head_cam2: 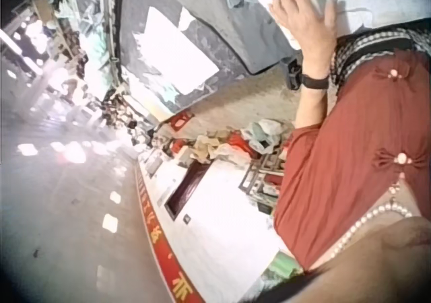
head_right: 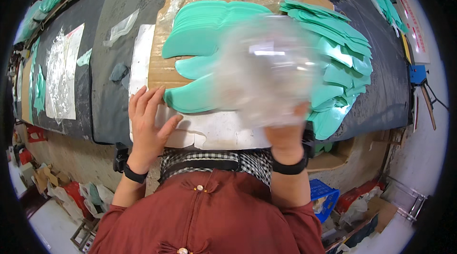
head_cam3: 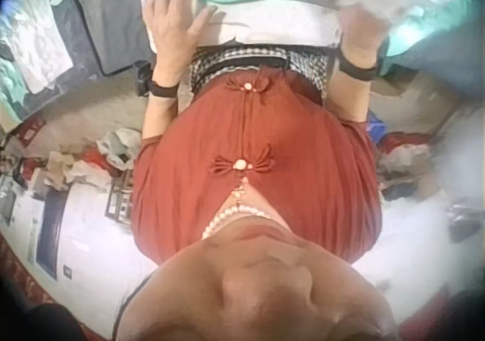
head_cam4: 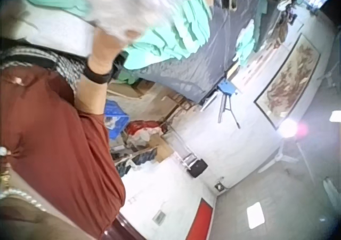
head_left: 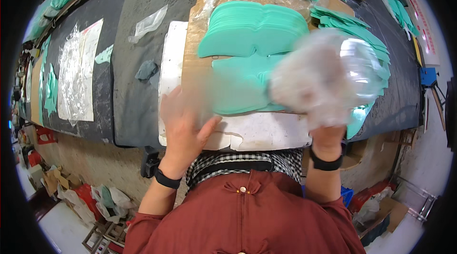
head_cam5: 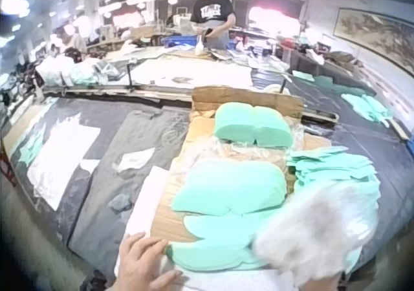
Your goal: The recorder is applying a liquid substance from a plastic bottle to green shoe components on a workbench.
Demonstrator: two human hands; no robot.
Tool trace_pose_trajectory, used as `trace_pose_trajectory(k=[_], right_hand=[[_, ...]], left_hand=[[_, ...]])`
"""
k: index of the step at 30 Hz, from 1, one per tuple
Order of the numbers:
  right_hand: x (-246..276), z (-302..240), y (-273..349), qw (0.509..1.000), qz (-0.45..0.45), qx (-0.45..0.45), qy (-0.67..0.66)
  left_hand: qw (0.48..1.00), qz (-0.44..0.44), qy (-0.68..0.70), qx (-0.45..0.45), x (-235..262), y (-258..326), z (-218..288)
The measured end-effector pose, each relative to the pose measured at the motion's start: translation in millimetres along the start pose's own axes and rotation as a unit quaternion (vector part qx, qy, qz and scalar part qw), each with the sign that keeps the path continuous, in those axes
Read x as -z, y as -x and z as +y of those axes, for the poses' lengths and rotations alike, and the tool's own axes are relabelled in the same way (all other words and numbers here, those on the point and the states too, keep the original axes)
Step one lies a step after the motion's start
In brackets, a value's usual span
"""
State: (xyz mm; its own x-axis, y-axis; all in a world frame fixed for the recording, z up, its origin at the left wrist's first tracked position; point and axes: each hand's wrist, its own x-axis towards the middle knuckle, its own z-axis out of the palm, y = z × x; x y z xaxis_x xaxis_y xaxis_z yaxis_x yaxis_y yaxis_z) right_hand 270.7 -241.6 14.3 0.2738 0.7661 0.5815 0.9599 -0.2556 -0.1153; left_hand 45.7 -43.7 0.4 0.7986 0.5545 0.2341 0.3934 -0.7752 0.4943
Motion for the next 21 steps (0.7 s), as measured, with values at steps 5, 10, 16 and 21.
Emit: trace_pose_trajectory(k=[5,10,16,21], right_hand=[[8,15,-25,0.803,0.22,-0.297,-0.469],[-6,-21,11,0.789,0.244,-0.324,-0.462],[-18,-87,-8,0.898,0.035,-0.241,-0.368],[-33,-140,-73,0.847,0.072,-0.101,-0.517]], left_hand=[[1.0,0.003,-0.003,0.002,7,5,-11],[1.0,0.009,0.0,-0.022,2,5,-20],[0.998,-0.011,0.058,-0.03,-1,8,-39],[0.947,0.005,0.302,0.106,-9,35,-55]])
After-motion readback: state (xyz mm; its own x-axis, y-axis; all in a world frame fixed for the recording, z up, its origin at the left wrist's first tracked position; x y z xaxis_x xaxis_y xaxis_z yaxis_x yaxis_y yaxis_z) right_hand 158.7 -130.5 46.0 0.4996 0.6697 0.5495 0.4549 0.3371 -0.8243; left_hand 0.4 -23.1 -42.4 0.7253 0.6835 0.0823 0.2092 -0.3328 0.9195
